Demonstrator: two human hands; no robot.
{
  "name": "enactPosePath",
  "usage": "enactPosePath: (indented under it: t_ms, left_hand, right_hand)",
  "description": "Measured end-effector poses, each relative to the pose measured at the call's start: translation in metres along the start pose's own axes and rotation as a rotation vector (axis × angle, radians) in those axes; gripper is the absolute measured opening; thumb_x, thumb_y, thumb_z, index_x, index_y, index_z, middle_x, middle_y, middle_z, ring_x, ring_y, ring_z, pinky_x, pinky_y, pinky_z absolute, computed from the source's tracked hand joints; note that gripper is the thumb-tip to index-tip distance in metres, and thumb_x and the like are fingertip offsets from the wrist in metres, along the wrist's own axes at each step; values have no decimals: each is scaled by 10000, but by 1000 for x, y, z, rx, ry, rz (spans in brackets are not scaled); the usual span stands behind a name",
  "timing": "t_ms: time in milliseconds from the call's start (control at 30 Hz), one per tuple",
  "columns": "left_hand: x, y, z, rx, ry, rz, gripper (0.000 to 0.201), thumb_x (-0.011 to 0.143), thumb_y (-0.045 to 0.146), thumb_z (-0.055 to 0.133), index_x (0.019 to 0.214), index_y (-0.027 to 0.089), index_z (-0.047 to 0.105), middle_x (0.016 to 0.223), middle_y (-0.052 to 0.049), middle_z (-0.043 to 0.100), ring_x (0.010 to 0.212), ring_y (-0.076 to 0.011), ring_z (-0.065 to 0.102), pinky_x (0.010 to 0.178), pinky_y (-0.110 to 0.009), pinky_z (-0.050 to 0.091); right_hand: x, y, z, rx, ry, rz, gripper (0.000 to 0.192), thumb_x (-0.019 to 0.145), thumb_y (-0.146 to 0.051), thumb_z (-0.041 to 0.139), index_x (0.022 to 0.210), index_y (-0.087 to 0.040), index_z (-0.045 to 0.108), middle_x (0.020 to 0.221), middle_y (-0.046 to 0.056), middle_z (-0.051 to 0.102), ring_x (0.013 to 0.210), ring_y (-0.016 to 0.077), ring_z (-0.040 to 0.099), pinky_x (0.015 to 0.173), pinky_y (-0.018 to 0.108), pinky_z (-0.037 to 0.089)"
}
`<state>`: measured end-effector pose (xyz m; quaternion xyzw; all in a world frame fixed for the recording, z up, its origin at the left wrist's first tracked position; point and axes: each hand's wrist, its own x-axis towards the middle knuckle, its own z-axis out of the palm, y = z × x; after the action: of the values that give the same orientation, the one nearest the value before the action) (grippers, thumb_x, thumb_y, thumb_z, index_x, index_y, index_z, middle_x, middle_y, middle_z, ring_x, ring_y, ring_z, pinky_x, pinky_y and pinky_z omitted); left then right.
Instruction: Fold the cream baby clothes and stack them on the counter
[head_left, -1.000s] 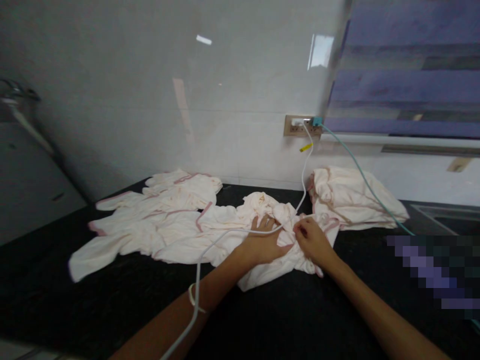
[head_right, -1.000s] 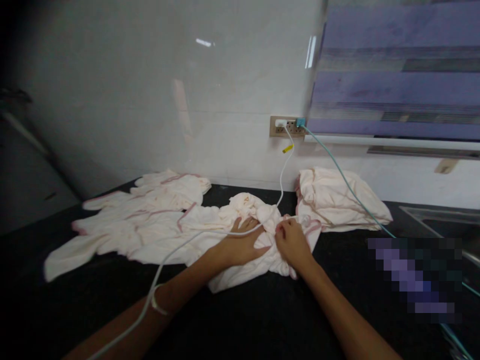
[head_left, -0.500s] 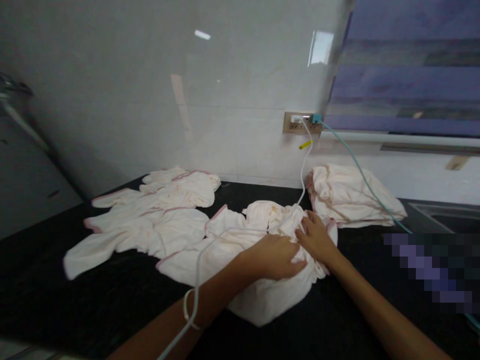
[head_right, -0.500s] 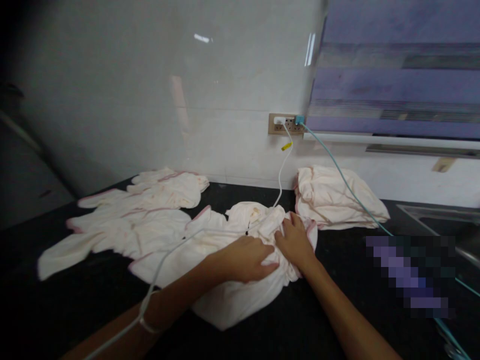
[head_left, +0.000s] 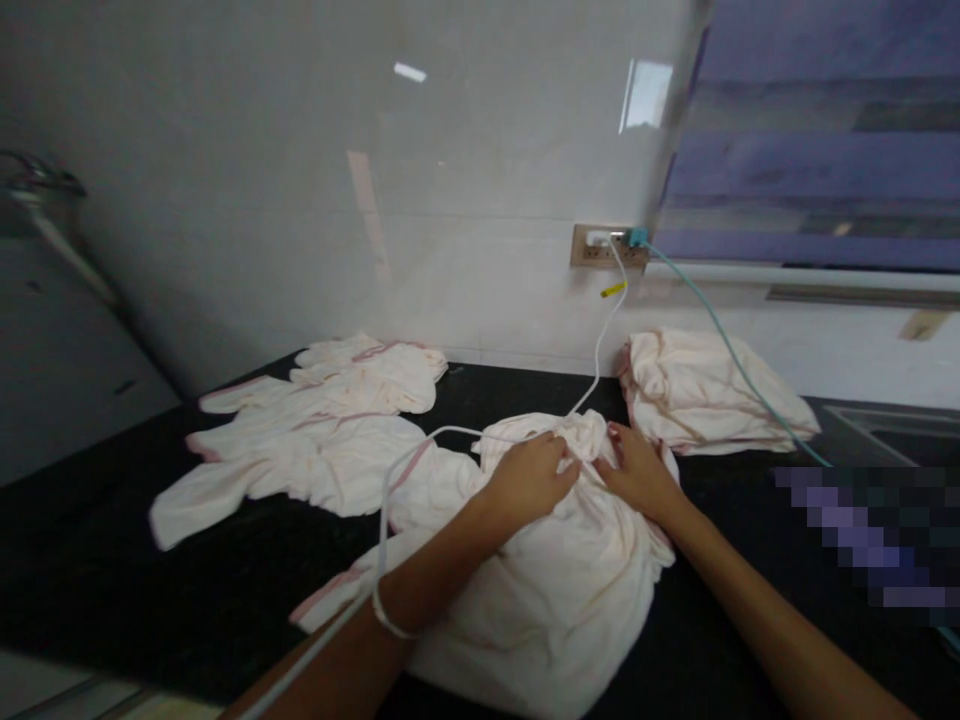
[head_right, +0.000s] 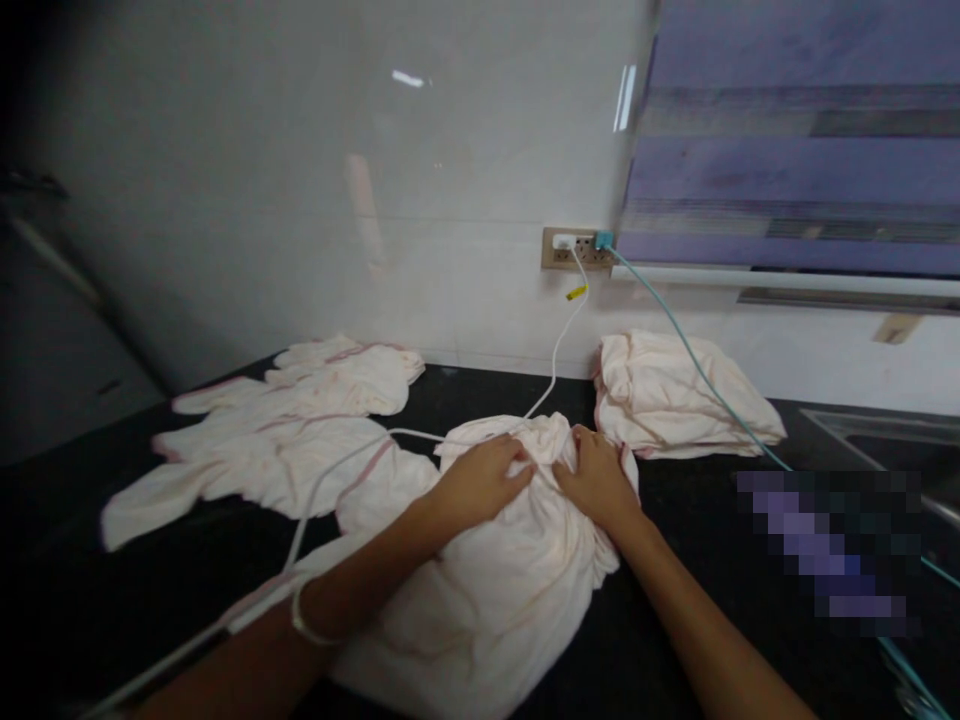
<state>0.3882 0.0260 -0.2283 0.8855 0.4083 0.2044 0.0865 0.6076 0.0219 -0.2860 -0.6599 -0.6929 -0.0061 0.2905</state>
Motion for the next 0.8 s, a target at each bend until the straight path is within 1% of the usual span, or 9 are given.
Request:
enactPosePath:
  t_ms: [100, 200, 300, 400, 500, 600, 700, 767, 800]
  left_hand:
    - [1, -11, 3, 188, 64, -76, 285, 958, 414, 539, 1070, 184, 665, 1180, -135, 674, 1147, -315, 597, 982, -457, 460]
    - [4, -19, 2, 304, 86, -217, 414, 935, 504, 566, 1184, 179, 627, 1283, -166, 624, 1181, -356, 572, 975, -517, 440]
    - [10, -31, -2, 318, 81, -374, 504, 942, 567, 517, 1238, 167, 595, 1275, -183, 616, 1186, -368, 568, 974, -542, 426]
    - [15, -46, -9, 305, 86, -444, 500, 955, 565, 485, 1239, 169, 597, 1284, -184, 607, 1224, -369, 543, 1016, -575, 390]
    - [15, -54, -17, 279, 78, -455, 444, 958, 510, 513, 1248, 185, 598, 1356, -179, 567, 1284, -369, 491, 1060, -602, 347]
    - [15, -48, -26, 267, 69, -433, 375, 968, 428, 514, 1235, 181, 607, 1367, -181, 549, 1308, -369, 462, 1070, -593, 343]
    - [16, -36, -30, 236, 34, -340, 357, 986, 374, 480, 1232, 155, 618, 1364, -193, 544, 1317, -350, 457, 1082, -520, 363]
    - [16, -29, -31, 199, -23, -247, 356, 991, 369, 474, 1240, 165, 626, 1350, -174, 568, 1298, -310, 485, 1076, -441, 386]
    - [15, -25, -31, 179, -62, -202, 348, 986, 379, 488, 1224, 176, 640, 1318, -158, 596, 1267, -290, 515, 1060, -404, 402]
  right_hand:
    - [-6, -2, 4, -91, -70, -24, 687, 849, -540, 613, 1416, -162, 525, 1485, 239, 511, 1404, 460, 405, 1143, 703, 200]
    - [-10, -1, 6, -114, -113, -8, 785, 849, -630, 603, 1476, -174, 484, 1558, 241, 436, 1461, 519, 298, 1130, 773, 114]
    - [-11, -2, 6, -106, -114, 9, 846, 834, -688, 603, 1486, -163, 479, 1567, 259, 415, 1465, 537, 280, 1122, 784, 111]
    - [-13, -8, 4, -131, -99, 71, 881, 819, -720, 606, 1463, -128, 500, 1570, 296, 384, 1452, 545, 299, 1122, 767, 142]
    - [-12, -14, 0, -132, -94, 99, 878, 814, -708, 618, 1454, -120, 492, 1567, 298, 383, 1445, 522, 330, 1127, 730, 195]
    - [-7, -16, -5, -107, -85, 94, 814, 850, -659, 586, 1457, -130, 464, 1526, 266, 453, 1415, 461, 402, 1131, 671, 257]
    - [-1, -15, -8, -37, -12, 70, 710, 905, -574, 532, 1446, -121, 452, 1457, 236, 533, 1357, 388, 482, 1111, 560, 346]
    - [2, -13, -10, 5, 17, 42, 580, 925, -513, 517, 1370, -141, 517, 1340, 206, 618, 1257, 348, 557, 1049, 494, 407]
    - [3, -13, -11, 9, 10, 24, 503, 930, -492, 516, 1301, -157, 565, 1267, 187, 653, 1199, 332, 585, 1019, 474, 422]
